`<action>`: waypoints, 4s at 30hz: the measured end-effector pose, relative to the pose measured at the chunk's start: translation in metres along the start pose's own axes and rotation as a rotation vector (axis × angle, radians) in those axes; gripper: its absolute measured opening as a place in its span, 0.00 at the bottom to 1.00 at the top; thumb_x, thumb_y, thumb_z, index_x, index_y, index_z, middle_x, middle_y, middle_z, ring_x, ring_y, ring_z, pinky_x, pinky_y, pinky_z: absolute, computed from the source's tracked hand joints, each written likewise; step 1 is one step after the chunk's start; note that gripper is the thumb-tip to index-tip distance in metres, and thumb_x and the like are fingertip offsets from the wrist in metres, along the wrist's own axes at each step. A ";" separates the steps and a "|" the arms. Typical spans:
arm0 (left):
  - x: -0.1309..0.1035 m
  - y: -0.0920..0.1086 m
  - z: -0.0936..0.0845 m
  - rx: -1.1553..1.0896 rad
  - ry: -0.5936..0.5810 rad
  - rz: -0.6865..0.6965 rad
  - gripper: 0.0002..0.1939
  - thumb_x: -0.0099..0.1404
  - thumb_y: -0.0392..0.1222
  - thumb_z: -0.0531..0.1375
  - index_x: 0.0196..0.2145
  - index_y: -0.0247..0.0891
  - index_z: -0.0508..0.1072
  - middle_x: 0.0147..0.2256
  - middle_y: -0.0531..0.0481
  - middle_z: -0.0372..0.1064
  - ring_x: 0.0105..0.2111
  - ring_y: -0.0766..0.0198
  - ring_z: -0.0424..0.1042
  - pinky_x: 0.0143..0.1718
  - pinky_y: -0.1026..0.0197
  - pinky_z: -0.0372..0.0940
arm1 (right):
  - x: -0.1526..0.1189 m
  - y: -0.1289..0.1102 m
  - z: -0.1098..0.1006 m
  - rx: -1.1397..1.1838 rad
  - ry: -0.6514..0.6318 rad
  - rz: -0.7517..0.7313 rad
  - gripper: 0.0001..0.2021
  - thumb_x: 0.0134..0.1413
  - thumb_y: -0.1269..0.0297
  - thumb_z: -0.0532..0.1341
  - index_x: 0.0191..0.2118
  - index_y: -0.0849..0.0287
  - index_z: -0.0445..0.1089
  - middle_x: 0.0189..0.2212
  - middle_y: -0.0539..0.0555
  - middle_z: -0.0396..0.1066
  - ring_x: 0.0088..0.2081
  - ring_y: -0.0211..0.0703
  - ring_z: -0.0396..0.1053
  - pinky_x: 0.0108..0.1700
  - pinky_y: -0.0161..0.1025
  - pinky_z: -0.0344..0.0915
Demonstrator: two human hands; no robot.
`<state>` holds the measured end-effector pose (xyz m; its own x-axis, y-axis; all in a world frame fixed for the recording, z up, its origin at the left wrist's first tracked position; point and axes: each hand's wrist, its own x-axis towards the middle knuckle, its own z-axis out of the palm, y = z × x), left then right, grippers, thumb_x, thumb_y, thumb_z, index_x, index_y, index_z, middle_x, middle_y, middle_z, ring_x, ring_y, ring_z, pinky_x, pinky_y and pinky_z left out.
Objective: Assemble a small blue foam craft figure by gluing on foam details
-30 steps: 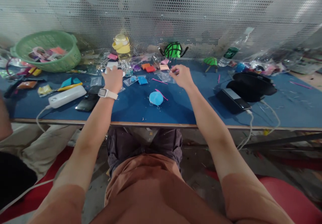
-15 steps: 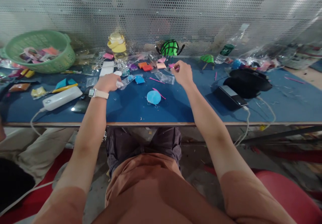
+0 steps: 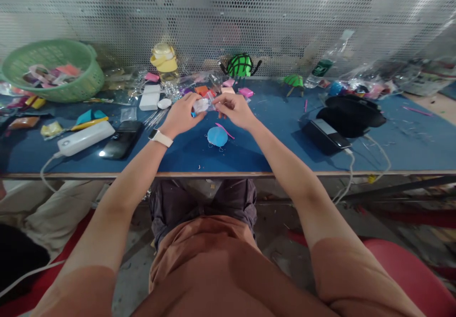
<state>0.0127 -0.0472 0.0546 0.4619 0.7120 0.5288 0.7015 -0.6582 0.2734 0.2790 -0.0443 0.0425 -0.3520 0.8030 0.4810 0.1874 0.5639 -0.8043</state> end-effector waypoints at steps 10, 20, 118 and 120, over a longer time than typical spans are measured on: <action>-0.001 -0.005 0.024 -0.143 0.133 0.014 0.21 0.77 0.41 0.68 0.64 0.41 0.74 0.60 0.36 0.82 0.59 0.42 0.83 0.65 0.39 0.79 | 0.001 0.005 -0.003 -0.039 0.027 -0.043 0.29 0.73 0.27 0.69 0.53 0.49 0.75 0.39 0.51 0.75 0.33 0.44 0.76 0.36 0.45 0.79; -0.003 0.008 0.018 -0.066 -0.015 -0.062 0.23 0.80 0.40 0.64 0.69 0.39 0.73 0.67 0.30 0.78 0.67 0.36 0.80 0.71 0.35 0.75 | -0.004 -0.012 -0.002 -0.074 0.017 0.037 0.25 0.69 0.31 0.74 0.50 0.48 0.76 0.40 0.50 0.75 0.32 0.41 0.74 0.35 0.40 0.75; -0.005 -0.010 0.017 0.109 0.036 -0.013 0.29 0.84 0.39 0.55 0.78 0.38 0.68 0.73 0.24 0.72 0.68 0.34 0.79 0.63 0.40 0.79 | -0.002 -0.021 -0.044 0.273 -0.005 0.367 0.25 0.65 0.47 0.83 0.48 0.51 0.69 0.32 0.47 0.78 0.24 0.39 0.76 0.19 0.32 0.58; -0.003 -0.023 0.024 0.056 0.074 -0.038 0.26 0.86 0.44 0.54 0.77 0.41 0.68 0.71 0.26 0.72 0.64 0.34 0.81 0.61 0.39 0.80 | -0.001 -0.016 -0.043 0.278 0.011 0.360 0.27 0.63 0.43 0.83 0.48 0.51 0.71 0.33 0.48 0.79 0.25 0.39 0.76 0.19 0.33 0.59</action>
<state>0.0086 -0.0286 0.0272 0.3944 0.7151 0.5772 0.7481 -0.6146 0.2503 0.3158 -0.0460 0.0693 -0.2996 0.9413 0.1557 0.0425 0.1762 -0.9834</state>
